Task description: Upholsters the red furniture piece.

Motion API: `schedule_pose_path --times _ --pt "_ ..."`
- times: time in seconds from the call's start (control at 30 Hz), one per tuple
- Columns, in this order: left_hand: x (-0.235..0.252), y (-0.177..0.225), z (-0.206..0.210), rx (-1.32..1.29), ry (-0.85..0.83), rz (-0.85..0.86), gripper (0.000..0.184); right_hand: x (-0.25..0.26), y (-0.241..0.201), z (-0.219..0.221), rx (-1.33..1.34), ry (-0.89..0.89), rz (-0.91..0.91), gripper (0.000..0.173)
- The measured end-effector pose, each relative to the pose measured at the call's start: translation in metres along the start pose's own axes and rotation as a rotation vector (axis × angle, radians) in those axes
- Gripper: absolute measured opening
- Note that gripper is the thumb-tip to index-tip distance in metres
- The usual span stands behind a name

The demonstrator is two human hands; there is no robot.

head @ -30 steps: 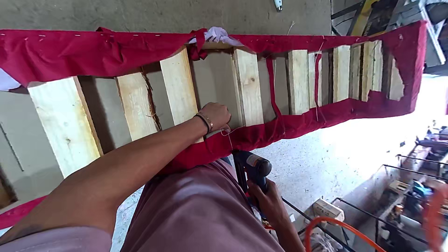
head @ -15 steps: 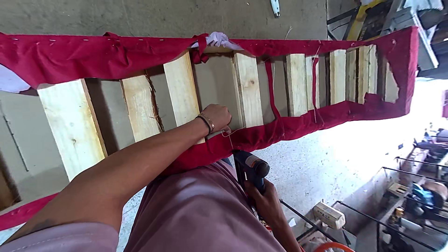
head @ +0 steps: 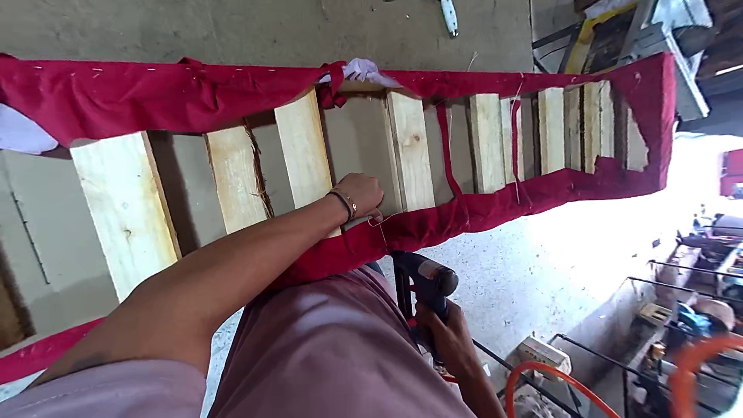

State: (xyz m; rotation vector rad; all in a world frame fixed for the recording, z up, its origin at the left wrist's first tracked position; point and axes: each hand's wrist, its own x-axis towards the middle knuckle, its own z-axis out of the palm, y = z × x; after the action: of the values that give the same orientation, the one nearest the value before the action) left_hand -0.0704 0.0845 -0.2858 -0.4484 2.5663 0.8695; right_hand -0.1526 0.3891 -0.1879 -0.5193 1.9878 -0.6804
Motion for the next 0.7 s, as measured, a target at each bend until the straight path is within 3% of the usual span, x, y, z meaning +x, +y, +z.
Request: schedule_pose_path --times 0.7 --pt "0.001 0.001 -0.003 0.019 -0.01 -0.004 0.058 0.007 -0.008 0.007 -0.157 -0.002 0.067 0.041"
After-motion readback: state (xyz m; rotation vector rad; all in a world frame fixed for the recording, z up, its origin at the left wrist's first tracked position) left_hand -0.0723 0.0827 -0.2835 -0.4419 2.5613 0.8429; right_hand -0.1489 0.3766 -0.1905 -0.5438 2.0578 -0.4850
